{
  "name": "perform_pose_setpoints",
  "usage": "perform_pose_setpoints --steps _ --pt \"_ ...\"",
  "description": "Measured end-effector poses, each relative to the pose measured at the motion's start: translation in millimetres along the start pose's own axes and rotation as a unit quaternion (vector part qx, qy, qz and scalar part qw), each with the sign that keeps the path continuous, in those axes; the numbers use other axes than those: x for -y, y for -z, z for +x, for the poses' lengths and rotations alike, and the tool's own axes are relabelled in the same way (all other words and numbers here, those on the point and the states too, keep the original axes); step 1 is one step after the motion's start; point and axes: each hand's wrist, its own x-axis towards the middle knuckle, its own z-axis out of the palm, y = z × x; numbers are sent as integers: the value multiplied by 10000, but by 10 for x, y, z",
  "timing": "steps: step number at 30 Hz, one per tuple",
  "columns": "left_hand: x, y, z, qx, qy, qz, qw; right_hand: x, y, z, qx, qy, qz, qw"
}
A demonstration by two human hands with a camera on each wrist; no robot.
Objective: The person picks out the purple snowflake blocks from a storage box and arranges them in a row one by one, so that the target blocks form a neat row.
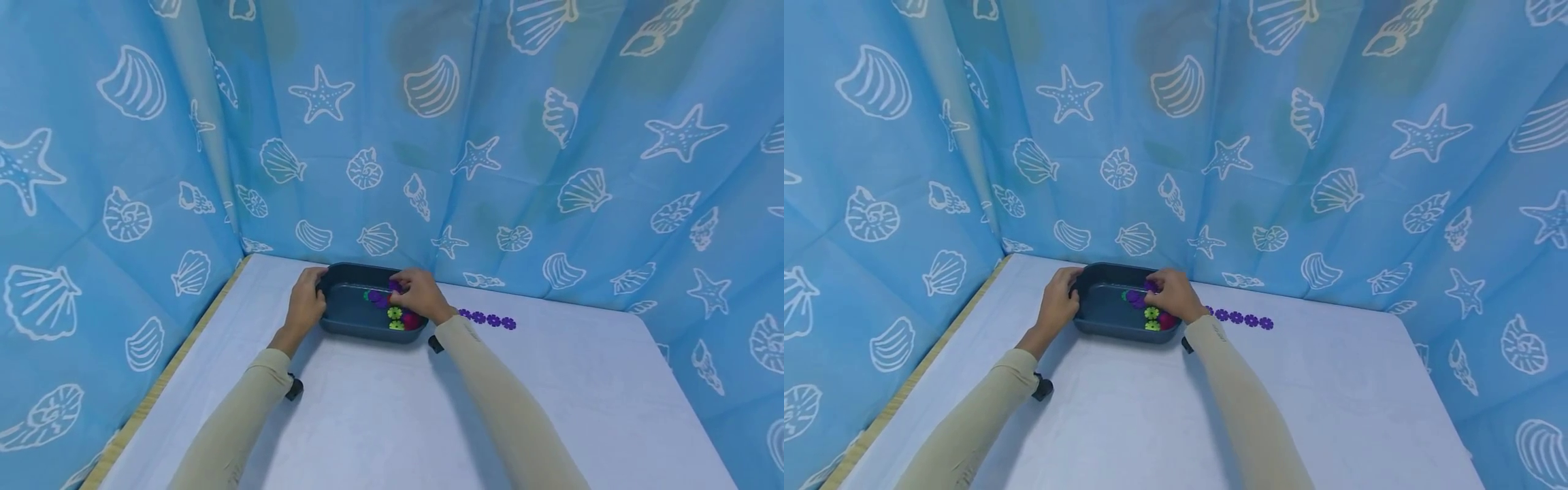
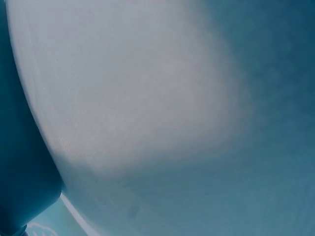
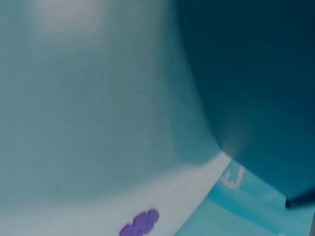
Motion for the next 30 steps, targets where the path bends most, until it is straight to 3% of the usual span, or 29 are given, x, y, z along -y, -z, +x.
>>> perform_pose_setpoints --steps 8,17,30 --pt "-1 -13 -6 6 -32 1 10000 -26 267 -103 -182 174 111 9996" --pt "-29 -7 -23 0 -31 1 10000 -258 654 -314 -451 44 -316 9985" --pt "-46 0 -25 50 33 37 10000 -820 1207 -903 -512 -1042 -867 9894"
